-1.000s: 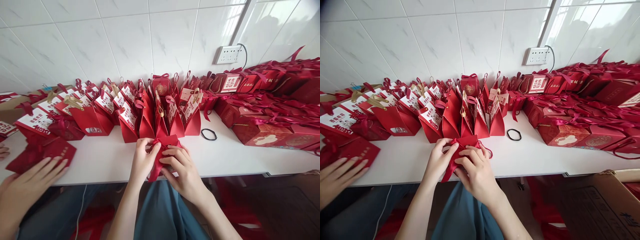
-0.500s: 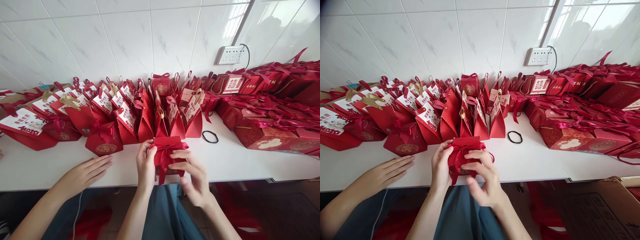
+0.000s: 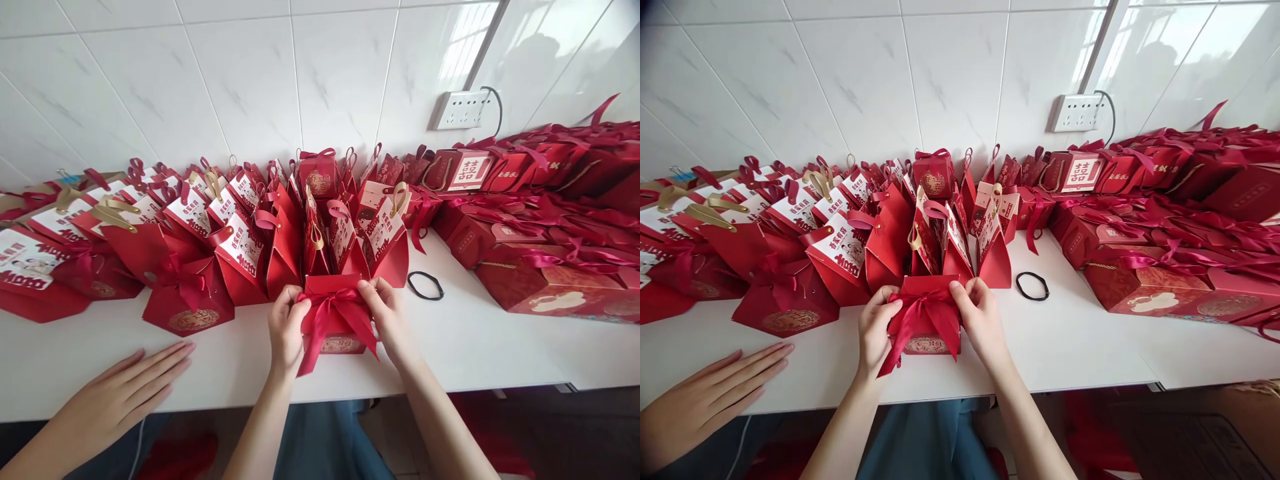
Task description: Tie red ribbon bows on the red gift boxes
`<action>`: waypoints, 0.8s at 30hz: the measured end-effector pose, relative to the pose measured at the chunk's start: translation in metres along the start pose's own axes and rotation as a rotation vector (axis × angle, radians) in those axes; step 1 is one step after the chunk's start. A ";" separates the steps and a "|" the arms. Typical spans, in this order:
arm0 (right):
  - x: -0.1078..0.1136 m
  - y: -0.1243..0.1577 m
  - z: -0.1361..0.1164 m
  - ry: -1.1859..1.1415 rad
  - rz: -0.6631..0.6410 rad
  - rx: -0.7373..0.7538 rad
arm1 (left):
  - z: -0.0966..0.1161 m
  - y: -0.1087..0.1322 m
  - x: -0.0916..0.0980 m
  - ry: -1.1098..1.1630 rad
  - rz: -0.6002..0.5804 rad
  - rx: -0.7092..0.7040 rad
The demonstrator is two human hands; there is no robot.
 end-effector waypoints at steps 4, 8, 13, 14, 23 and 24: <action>0.002 0.007 0.006 -0.053 -0.068 -0.074 | 0.000 0.011 0.002 -0.030 0.017 -0.020; 0.003 0.012 0.007 -0.082 -0.078 -0.077 | -0.008 0.011 0.003 -0.100 0.027 -0.031; 0.005 0.014 0.005 -0.091 -0.036 -0.037 | 0.003 0.033 0.047 -0.218 0.163 -0.046; 0.005 0.014 0.005 -0.097 -0.037 -0.043 | 0.010 0.041 0.064 -0.238 0.198 -0.048; 0.007 0.012 0.010 -0.409 -0.101 -0.250 | 0.079 0.034 0.205 -0.355 0.195 0.132; 0.007 0.012 0.010 -0.439 -0.111 -0.271 | 0.081 0.032 0.209 -0.362 0.211 0.118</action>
Point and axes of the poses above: each hand's wrist, its own y-axis away from the middle knuckle, its own x-axis out of the back of the hand, z = x × y, the point moved 3 cm from there along -y, towards the middle knuckle, and after that the axes turned 6 degrees about -z, right-handed, at the moved point
